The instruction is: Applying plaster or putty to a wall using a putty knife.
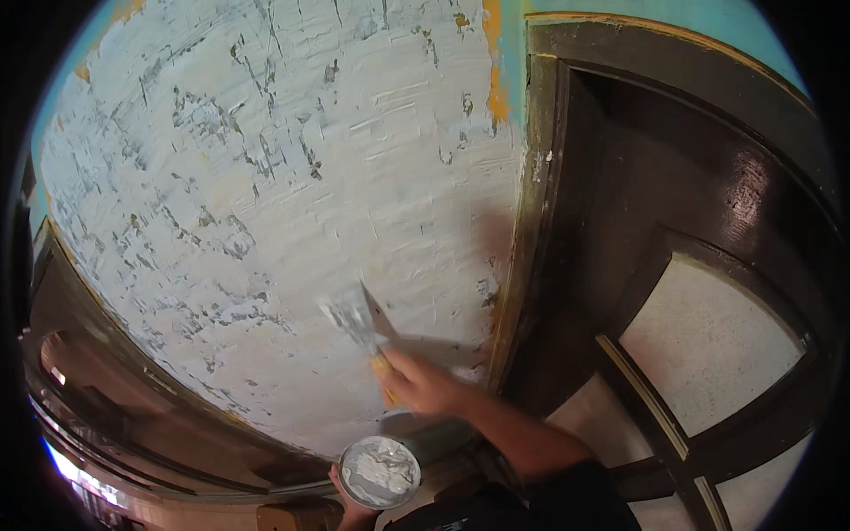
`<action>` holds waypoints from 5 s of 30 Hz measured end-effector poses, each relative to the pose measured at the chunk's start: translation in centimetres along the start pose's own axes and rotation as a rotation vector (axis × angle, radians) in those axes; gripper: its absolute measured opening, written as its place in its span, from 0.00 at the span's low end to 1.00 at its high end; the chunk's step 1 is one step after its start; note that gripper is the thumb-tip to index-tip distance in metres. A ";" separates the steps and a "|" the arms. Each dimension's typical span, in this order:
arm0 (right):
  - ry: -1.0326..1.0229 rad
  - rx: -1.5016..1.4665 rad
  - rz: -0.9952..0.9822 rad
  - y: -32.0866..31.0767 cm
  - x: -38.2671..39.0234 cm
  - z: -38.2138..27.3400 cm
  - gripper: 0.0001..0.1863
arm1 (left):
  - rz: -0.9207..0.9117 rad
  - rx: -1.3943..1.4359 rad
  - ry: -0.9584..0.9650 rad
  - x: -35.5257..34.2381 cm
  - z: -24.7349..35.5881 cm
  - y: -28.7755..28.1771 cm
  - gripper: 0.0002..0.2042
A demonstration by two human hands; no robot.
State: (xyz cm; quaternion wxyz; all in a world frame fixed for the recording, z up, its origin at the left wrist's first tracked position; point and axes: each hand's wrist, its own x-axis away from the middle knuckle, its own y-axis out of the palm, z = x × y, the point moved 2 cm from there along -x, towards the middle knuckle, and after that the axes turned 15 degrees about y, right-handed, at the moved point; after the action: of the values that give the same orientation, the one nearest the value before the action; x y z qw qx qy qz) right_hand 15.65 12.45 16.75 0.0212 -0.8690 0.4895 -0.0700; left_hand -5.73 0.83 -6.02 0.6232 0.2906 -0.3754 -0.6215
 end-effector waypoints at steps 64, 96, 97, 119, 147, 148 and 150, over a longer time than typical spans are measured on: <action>-0.213 -0.084 0.239 -8.6 6.0 -4.3 0.15 | 0.013 0.294 -0.159 -0.3 -3.6 1.2 0.46; -0.357 -0.224 0.355 -12.1 5.8 -4.9 0.17 | -0.104 -0.072 -0.089 -1.5 -5.4 4.3 0.48; -0.281 -0.294 0.360 -11.8 5.4 -2.4 0.17 | -0.108 -0.074 -0.096 -1.3 -5.6 3.8 0.48; 0.156 -0.671 0.372 -5.7 11.7 19.3 0.18 | 0.049 0.197 -0.098 -0.3 -3.1 4.3 0.46; -0.027 0.383 0.429 -4.3 12.0 2.4 0.14 | -0.242 0.232 0.158 -4.7 1.3 12.0 0.45; -0.077 0.479 0.448 -4.4 11.7 1.9 0.16 | -0.234 0.339 0.156 -5.0 1.4 12.9 0.45; -0.148 0.604 0.467 -5.1 12.2 0.7 0.15 | -0.224 0.352 0.177 -5.5 1.4 13.8 0.45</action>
State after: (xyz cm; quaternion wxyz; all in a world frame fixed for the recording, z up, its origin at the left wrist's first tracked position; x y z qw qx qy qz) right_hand 26.34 4.66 17.86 0.3267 -0.6913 0.6287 -0.1416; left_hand 1.12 7.26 5.58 0.5203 0.4881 -0.3874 -0.5839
